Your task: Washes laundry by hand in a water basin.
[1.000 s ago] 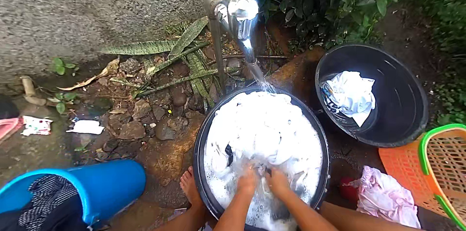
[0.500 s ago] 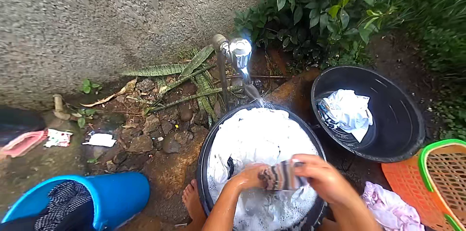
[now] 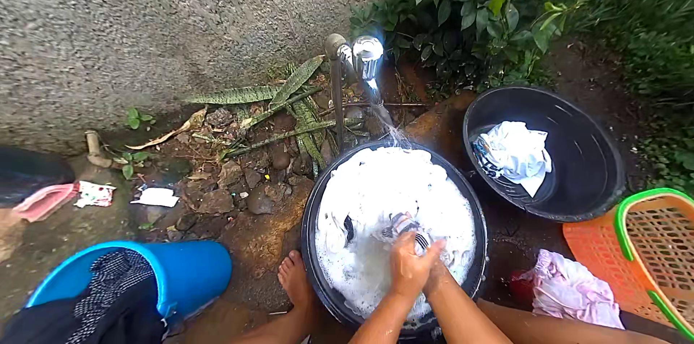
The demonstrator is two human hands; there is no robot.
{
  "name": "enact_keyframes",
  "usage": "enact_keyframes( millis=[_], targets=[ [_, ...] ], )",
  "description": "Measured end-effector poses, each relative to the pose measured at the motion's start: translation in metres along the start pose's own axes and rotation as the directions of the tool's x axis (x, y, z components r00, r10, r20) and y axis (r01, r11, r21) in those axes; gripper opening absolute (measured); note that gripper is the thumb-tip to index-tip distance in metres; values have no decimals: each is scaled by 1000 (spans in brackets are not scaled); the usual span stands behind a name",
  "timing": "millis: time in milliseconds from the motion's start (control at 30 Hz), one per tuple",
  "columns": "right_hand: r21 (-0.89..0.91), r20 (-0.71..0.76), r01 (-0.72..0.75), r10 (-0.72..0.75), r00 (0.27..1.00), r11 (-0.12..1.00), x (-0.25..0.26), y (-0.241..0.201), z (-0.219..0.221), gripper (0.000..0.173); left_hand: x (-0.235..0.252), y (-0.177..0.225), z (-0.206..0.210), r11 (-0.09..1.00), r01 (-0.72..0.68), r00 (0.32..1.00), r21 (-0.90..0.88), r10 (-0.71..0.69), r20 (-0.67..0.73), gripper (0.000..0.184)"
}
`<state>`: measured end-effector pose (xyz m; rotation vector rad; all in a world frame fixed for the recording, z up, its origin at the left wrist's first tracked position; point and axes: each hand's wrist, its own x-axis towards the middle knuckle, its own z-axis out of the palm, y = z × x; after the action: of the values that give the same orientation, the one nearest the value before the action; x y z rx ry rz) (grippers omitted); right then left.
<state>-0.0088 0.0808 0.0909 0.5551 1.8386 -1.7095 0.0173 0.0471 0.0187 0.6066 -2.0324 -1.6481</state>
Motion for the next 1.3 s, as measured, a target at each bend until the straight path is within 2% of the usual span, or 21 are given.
enact_keyframes(
  millis=[67,133,167,267,300,400,467,533,600,667,733,800,900,967,1000,1033,1067,1133,1167,1233,1300],
  targets=[
    [83,122,-52,42,992,995,32,33,1,33,21,-19,-20,977,140,990,162,-132,-57,44],
    [161,68,-174,165,984,971,49,61,13,29,33,-34,-34,908,332,943,255,-326,-68,49],
    [194,42,-206,202,979,959,55,65,14,31,29,-33,-34,894,356,932,272,-361,-30,51],
    [213,108,-41,19,994,976,67,78,-6,43,0,-14,-14,946,149,980,287,-179,83,49],
    [200,110,-37,15,994,979,63,80,-9,42,-2,-16,-15,945,113,983,306,-151,105,50],
    [-87,139,-166,177,974,982,43,50,-28,30,25,-49,-41,888,187,957,419,-261,127,53],
    [-348,208,-40,119,971,937,39,35,-63,34,27,-85,-62,871,152,962,467,-239,133,47],
    [-546,220,71,61,974,835,55,39,-87,39,22,-111,-67,859,87,950,505,-224,217,49],
    [-722,269,100,145,952,685,66,57,-88,48,10,-116,-60,774,59,879,631,-340,335,63],
    [-845,300,164,198,933,508,83,82,-71,50,11,-114,-46,696,103,797,711,-485,360,72],
    [-925,274,196,213,938,326,96,103,-49,47,18,-110,-32,599,175,675,782,-651,348,66],
    [-958,241,175,310,920,226,106,114,-35,43,26,-116,-21,538,265,586,800,-749,310,58],
    [-979,204,167,465,861,120,113,105,-27,52,32,-119,-25,489,330,476,808,-825,305,52],
    [-971,194,236,479,856,-28,117,81,-23,54,40,-112,-34,434,325,353,840,-880,318,49],
    [-955,242,295,462,853,-43,118,70,-29,47,39,-110,-37,423,356,350,834,-887,300,47],
    [-945,302,327,426,853,14,121,57,-38,43,43,-106,-37,434,384,385,815,-877,286,48],
    [-932,363,335,354,862,139,122,40,-48,42,47,-101,-38,466,352,406,812,-857,317,49],
    [-799,449,336,124,885,499,101,-1,-67,43,49,-104,-39,568,167,514,806,-748,420,50],
    [-680,477,364,7,879,637,79,-24,-72,41,51,-105,-38,600,135,556,788,-705,441,51],
    [-436,516,440,-182,837,786,29,-68,-75,36,49,-104,-41,668,176,687,723,-610,396,55],
    [-270,535,494,-298,791,827,-21,-105,-75,31,42,-102,-49,783,238,790,574,-500,355,61]
  ],
)
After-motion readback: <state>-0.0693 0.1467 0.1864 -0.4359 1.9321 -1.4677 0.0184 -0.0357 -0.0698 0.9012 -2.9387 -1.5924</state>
